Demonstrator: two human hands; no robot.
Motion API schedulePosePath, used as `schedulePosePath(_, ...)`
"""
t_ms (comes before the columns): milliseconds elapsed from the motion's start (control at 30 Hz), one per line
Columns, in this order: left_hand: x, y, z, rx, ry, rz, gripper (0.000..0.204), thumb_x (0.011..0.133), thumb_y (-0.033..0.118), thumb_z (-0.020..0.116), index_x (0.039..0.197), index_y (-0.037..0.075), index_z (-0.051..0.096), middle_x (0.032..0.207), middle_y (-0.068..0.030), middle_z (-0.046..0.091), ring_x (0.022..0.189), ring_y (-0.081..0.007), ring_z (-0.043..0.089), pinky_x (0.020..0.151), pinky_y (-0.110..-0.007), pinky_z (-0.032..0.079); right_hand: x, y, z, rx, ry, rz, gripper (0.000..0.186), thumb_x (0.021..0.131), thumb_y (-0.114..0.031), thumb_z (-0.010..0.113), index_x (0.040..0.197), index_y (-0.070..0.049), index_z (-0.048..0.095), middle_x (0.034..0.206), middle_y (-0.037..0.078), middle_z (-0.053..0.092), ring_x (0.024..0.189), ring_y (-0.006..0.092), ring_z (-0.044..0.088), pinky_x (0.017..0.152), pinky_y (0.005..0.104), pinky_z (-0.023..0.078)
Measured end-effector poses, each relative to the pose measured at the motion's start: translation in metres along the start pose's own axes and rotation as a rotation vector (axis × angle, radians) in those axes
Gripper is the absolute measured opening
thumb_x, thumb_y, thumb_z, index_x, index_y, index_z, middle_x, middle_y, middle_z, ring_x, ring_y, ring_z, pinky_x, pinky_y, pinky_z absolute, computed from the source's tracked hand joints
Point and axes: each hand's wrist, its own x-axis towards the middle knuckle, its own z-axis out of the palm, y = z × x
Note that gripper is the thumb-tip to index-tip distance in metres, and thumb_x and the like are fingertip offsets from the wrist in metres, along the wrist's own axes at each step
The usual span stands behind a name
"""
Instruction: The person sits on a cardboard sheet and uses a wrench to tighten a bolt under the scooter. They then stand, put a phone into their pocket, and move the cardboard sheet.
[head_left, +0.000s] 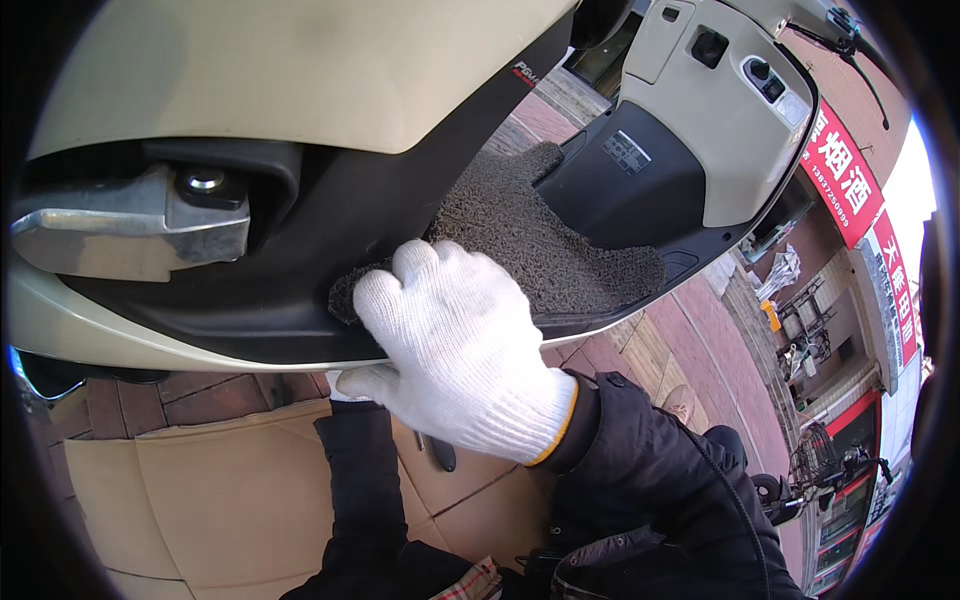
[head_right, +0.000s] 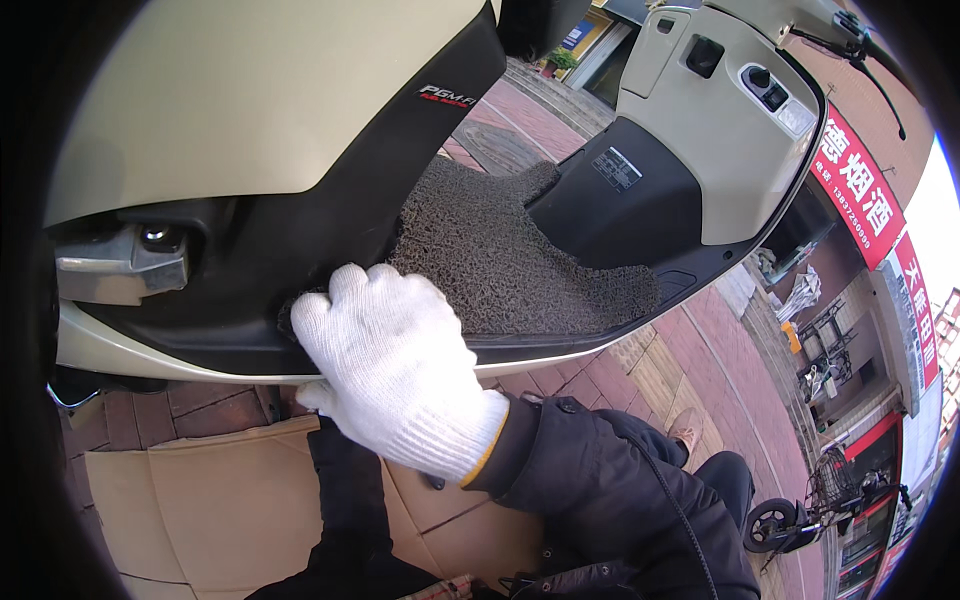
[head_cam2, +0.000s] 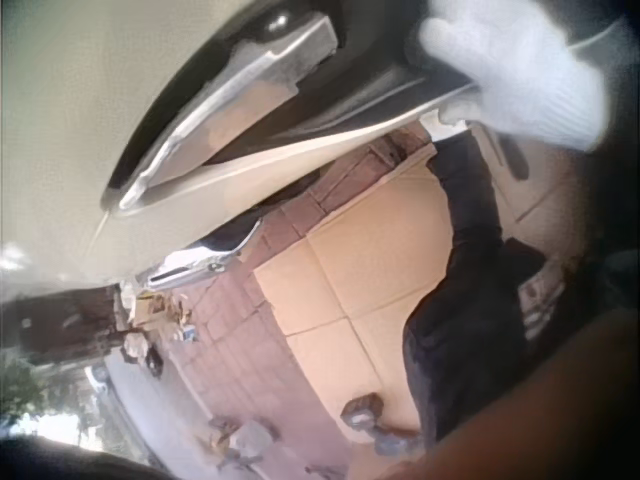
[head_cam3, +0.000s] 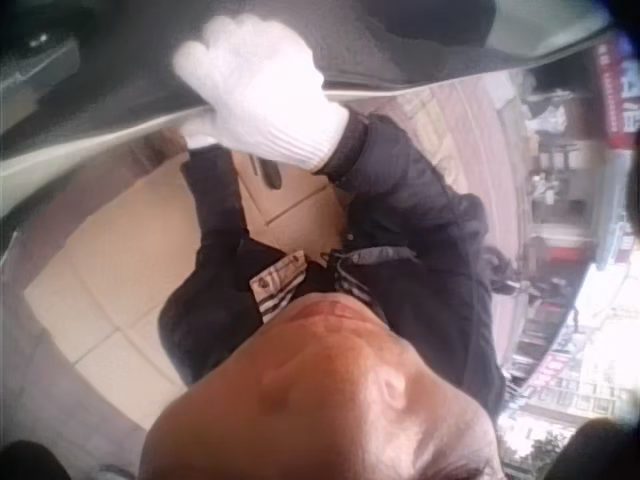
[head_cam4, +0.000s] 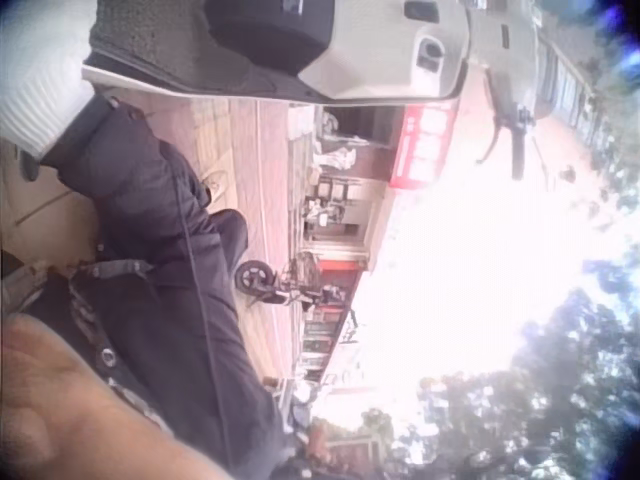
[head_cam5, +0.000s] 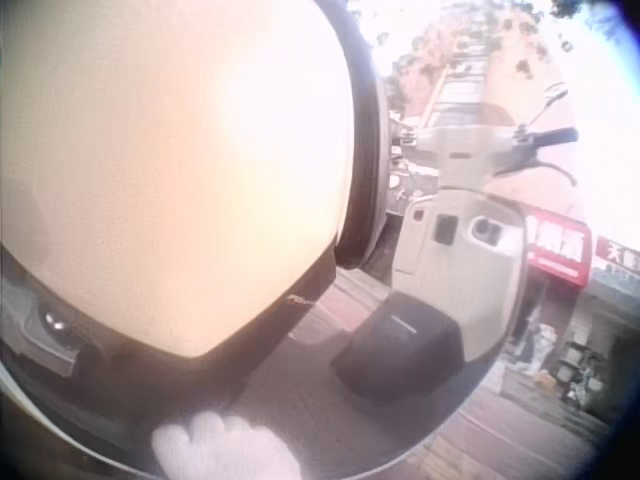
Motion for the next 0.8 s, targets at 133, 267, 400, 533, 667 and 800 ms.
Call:
schedulePosePath(133,-0.029,-0.017,0.016,-0.576,-0.094,-0.225,0.029,0.113,0.038,0.061,0.109,0.01,0.069,0.097,-0.0063,0.068,0.088,-0.0238,0.067,0.079,-0.039,0.054,0.004,0.003,-0.004,0.059,-0.075,0.013,0.054,0.077,-0.042,0.094,0.112,-0.007,0.073,0.098,0.016,0.065,0.093,0.0353,0.07,0.08,0.0478,0.058)
schedulePosePath(267,-0.141,-0.126,0.02,-1.516,-0.418,-0.495,0.036,0.112,0.036,0.062,0.091,0.007,0.063,0.078,-0.0066,0.061,0.07,-0.0209,0.06,0.066,-0.038,0.05,-0.003,0.008,0.006,0.04,0.07,-0.071,0.059,0.069,-0.035,0.099,0.112,-0.007,0.071,0.099,0.015,0.065,0.095,0.035,0.07,0.08,0.0462,0.059)
schedulePosePath(400,-0.267,-0.191,0.05,-2.581,-0.72,-1.126,0.047,0.113,0.026,0.059,0.076,-0.002,0.052,0.064,-0.0139,0.041,0.055,-0.0221,0.04,0.055,-0.041,0.036,-0.009,-0.001,0.016,-0.098,0.2,-0.122,0.062,0.07,-0.032,0.099,0.115,-0.004,0.068,0.102,0.016,0.066,0.096,0.0385,0.07,0.082,0.0484,0.058)
schedulePosePath(533,-0.303,-0.196,0.069,-2.586,-0.575,-1.052,0.042,0.11,0.028,0.067,0.083,-0.004,0.06,0.07,-0.0243,0.052,0.06,-0.0417,0.051,0.06,-0.046,0.044,-0.012,-0.006,0.016,0.121,0.058,0.101,0.066,0.081,-0.027,0.096,0.127,0.005,0.063,0.11,0.019,0.074,0.097,0.027,0.072,0.088,0.0406,0.059)
schedulePosePath(667,-0.3,-0.21,0.091,-2.49,-0.756,-1.081,0.042,0.109,0.032,0.068,0.083,-0.001,0.063,0.073,-0.0273,0.054,0.067,-0.0492,0.055,0.062,-0.05,0.047,-0.013,0.011,0.01,0.129,0.013,0.194,0.057,0.082,-0.025,0.098,0.11,-0.005,0.052,0.092,-0.002,0.039,0.081,0.0114,0.038,0.07,0.0267,0.039)
schedulePosePath(800,-0.31,-0.22,0.113,-2.517,-0.917,-0.993,0.042,0.107,0.033,0.07,0.081,0.001,0.062,0.073,-0.0268,0.055,0.069,-0.0491,0.058,0.063,-0.052,0.047,-0.016,0.035,0.008,0.257,-0.011,0.24,0.06,0.08,-0.027,0.099,0.111,-0.007,0.052,0.097,-0.003,0.035,0.086,0.0106,0.035,0.076,0.0255,0.036)
